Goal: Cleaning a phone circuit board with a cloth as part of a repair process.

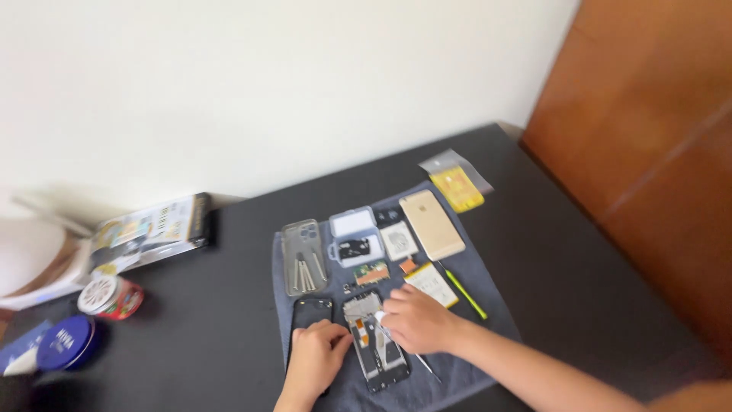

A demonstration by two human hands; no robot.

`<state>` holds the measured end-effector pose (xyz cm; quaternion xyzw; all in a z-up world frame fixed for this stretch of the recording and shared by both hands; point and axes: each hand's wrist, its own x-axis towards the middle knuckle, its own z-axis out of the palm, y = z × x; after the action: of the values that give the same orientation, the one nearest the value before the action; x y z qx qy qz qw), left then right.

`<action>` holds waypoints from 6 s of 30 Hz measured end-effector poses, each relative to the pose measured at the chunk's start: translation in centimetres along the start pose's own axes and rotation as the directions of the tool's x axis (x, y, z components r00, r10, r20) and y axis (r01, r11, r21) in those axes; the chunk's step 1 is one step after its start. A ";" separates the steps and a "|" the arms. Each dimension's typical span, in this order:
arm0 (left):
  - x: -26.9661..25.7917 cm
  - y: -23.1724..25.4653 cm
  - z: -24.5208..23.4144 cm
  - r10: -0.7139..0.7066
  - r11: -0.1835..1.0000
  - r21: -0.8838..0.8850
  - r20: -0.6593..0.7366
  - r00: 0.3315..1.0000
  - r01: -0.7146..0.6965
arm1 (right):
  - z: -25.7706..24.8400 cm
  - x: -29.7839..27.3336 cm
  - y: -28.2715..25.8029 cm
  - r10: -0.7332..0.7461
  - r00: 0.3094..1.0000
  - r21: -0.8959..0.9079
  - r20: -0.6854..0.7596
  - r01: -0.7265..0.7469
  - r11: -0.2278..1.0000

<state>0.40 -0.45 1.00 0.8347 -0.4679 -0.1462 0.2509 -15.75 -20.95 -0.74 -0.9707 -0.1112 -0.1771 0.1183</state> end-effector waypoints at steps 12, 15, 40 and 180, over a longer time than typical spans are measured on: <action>-0.5 0.5 -0.3 0.045 0.999 0.026 -0.008 0.999 -0.045 | -1.0 0.4 -0.6 -0.013 0.999 0.062 -0.050 0.016 0.998; -0.6 0.4 -0.1 0.079 0.996 0.042 -0.022 0.997 -0.078 | -0.7 0.2 -0.4 0.024 1.000 0.087 -0.016 -0.022 0.996; -0.6 -0.2 0.7 0.116 0.992 0.053 -0.030 0.993 -0.114 | 1.7 -1.1 1.3 0.081 0.996 0.107 0.036 -0.084 0.991; -1.0 1.0 -0.6 0.104 0.995 0.009 -0.051 0.993 -0.104 | 1.0 0.3 -0.2 0.020 0.986 0.115 -0.168 -0.001 0.993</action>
<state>-0.53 0.20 2.08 0.8136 -0.5045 -0.1100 0.2673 -15.26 -20.45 -1.49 -0.9444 -0.1055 -0.2514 0.1836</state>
